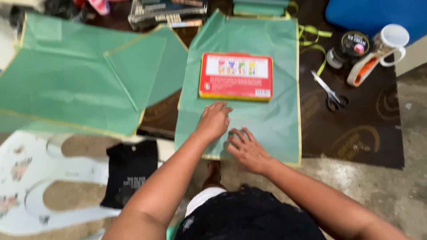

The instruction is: The person wraps a rectangular box with green wrapping paper. They fold the paper around the box, crease the edges, and secure the folds with tape. The person smooths the paper and adjusts the corners to complete the wrapping.

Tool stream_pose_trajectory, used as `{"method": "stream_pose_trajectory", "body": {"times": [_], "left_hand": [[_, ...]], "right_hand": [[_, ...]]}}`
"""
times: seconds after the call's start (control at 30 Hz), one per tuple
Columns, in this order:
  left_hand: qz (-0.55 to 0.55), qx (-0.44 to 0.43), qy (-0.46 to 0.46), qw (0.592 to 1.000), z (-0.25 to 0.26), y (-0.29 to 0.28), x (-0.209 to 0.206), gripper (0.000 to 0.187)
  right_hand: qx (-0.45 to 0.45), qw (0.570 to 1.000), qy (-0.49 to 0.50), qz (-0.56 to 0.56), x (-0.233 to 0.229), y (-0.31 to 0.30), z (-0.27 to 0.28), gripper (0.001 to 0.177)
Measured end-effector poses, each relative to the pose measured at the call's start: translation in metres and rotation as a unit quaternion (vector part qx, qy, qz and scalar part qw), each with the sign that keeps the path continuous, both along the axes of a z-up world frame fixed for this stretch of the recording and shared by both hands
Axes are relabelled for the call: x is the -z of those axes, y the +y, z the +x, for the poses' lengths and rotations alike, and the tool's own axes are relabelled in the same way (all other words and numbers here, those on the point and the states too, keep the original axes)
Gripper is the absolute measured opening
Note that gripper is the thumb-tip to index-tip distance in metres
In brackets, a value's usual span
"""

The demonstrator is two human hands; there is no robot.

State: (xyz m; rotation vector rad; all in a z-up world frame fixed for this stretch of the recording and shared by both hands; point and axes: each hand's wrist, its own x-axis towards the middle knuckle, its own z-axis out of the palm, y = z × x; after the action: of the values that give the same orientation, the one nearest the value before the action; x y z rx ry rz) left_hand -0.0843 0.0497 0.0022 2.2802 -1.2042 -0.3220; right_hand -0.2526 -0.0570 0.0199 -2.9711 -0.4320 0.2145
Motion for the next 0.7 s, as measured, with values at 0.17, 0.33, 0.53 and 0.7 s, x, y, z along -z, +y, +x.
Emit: {"method": "stream_pose_trajectory", "body": {"times": [0.17,0.33,0.53,0.7], "left_hand": [[0.024,-0.003,0.009,1.0,-0.037,0.01,-0.028,0.038],[0.122,-0.021,0.062,0.99,-0.051,0.018,-0.08,0.056],[0.114,0.009,-0.022,0.993,-0.028,0.012,-0.106,0.047],[0.055,0.027,-0.109,0.992,0.025,-0.011,-0.108,0.02]], "right_hand": [[0.063,0.992,-0.107,0.014,0.016,-0.011,-0.028,0.028],[0.083,0.976,-0.191,0.058,-0.001,-0.032,-0.018,0.017],[0.126,0.97,-0.203,0.048,-0.048,-0.07,0.017,0.01],[0.146,0.955,-0.256,0.038,-0.081,-0.105,0.057,0.012]]}}
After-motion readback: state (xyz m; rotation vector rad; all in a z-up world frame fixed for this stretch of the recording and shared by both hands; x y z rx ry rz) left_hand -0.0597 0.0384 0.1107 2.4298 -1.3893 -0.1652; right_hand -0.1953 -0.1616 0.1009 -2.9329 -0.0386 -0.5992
